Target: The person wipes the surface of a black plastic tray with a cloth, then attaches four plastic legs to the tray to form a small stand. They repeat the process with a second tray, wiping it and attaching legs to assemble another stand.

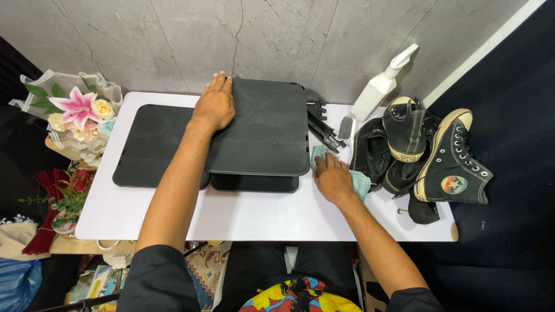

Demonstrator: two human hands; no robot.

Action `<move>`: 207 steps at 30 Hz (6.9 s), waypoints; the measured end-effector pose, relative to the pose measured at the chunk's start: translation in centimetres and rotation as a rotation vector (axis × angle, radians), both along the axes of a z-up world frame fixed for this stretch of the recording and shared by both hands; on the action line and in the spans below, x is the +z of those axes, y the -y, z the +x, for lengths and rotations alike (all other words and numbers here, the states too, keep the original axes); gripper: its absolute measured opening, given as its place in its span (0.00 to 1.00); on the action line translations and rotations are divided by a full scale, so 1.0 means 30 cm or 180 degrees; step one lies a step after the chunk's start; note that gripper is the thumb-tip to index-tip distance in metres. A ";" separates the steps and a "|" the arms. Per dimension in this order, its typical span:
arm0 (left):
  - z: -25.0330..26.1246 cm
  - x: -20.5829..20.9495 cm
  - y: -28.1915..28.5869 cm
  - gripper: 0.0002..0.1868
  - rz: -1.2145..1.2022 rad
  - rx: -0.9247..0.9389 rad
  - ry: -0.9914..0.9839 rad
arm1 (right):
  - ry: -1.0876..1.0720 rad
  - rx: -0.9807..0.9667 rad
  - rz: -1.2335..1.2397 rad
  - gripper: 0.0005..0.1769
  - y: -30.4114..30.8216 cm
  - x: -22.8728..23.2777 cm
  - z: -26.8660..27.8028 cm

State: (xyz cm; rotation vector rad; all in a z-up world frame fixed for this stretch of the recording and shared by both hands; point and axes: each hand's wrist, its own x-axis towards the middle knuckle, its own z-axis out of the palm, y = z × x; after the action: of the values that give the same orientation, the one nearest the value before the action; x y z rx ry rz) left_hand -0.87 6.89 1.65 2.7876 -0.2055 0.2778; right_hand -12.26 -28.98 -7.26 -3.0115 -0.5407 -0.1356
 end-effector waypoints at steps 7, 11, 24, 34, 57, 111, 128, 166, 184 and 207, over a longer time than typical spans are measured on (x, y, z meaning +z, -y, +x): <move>-0.002 -0.014 0.018 0.28 -0.0064 0.0074 0.0093 | -0.0104 -0.0177 0.0404 0.26 -0.023 0.037 0.008; -0.032 0.032 0.028 0.27 -0.0452 0.0134 0.0113 | 0.0385 -0.0256 0.1215 0.20 -0.038 0.165 0.022; -0.036 0.015 -0.069 0.39 -0.2391 0.0370 -0.0697 | 0.0033 0.1088 0.1091 0.21 -0.259 0.473 0.073; 0.008 -0.101 -0.101 0.38 -0.2641 0.0337 -0.0410 | -0.0744 0.1271 0.0344 0.32 -0.450 0.393 0.449; -0.024 -0.066 -0.074 0.37 -0.2367 0.0591 -0.0627 | -0.0387 0.1758 0.0404 0.34 -0.504 0.341 0.580; -0.010 -0.121 -0.075 0.33 -0.2681 0.0474 -0.0319 | -0.0714 0.2255 0.0101 0.37 -0.561 0.428 0.096; -0.046 -0.059 -0.058 0.33 -0.2440 0.0752 -0.0619 | -0.0208 0.0734 -0.0094 0.38 -0.356 0.382 0.431; -0.067 -0.051 -0.040 0.33 -0.2567 0.0693 -0.0511 | -0.0507 0.1247 0.0009 0.38 -0.478 0.345 0.519; -0.046 -0.087 -0.052 0.33 -0.2451 0.0613 -0.0241 | -0.0366 0.2113 0.0160 0.36 -0.495 0.347 0.214; -0.067 -0.042 -0.034 0.33 -0.2240 0.0701 -0.0348 | -0.0546 0.1989 0.0147 0.38 -0.511 0.380 0.215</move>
State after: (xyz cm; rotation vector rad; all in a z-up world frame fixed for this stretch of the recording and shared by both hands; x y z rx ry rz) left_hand -2.88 7.92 0.38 2.1127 0.1961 0.1978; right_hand -5.83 -13.64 4.14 -2.6191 -1.3824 0.1459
